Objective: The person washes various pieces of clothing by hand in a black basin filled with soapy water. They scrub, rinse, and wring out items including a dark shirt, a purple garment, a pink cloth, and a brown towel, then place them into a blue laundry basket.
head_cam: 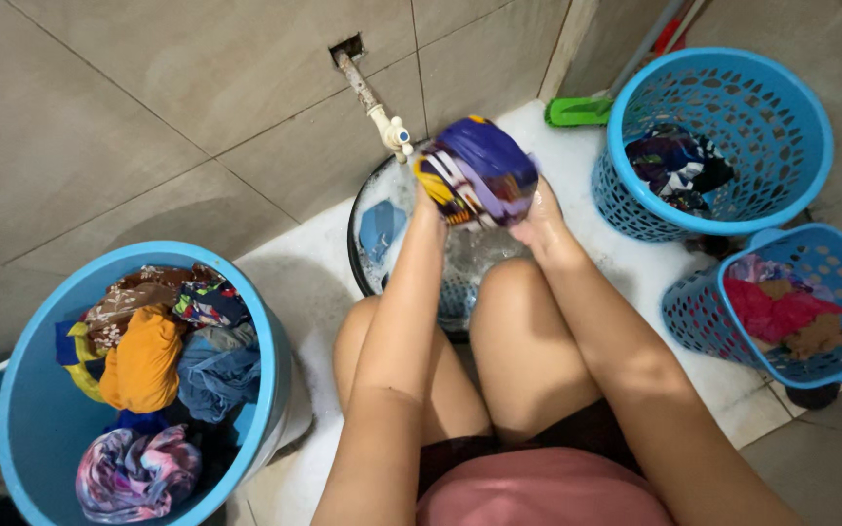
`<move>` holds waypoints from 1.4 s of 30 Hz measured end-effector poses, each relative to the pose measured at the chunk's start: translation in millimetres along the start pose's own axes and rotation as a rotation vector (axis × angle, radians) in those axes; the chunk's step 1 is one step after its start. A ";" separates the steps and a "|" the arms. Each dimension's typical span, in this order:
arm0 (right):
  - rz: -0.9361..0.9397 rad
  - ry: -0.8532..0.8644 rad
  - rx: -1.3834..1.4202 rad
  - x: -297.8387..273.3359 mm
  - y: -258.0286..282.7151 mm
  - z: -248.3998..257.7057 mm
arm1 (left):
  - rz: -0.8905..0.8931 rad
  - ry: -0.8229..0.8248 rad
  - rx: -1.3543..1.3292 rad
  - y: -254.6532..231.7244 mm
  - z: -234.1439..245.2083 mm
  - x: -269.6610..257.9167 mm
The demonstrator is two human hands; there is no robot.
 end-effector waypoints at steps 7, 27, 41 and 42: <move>0.670 0.142 -1.081 -23.7 18.2 -15.3 | 0.197 0.008 0.306 13.0 38.2 3.5; 0.626 0.817 -1.982 -74.9 -45.2 -90.9 | 0.279 0.506 1.520 70.4 42.0 13.3; 0.505 -0.060 0.365 -86.5 177.0 80.3 | 0.687 0.298 0.256 28.6 -116.2 -52.4; 0.600 -0.093 0.436 -91.3 191.9 96.3 | 0.697 0.277 0.323 36.8 -114.8 -51.6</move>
Point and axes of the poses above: each hand's wrist, its own x-axis towards the middle knuckle, its own z-axis out of the back of the hand, y = z × x, the point moved 4 cm from there along x, towards the middle knuckle, and after that the axes turned 9 degrees about x, right-handed, at the moved point
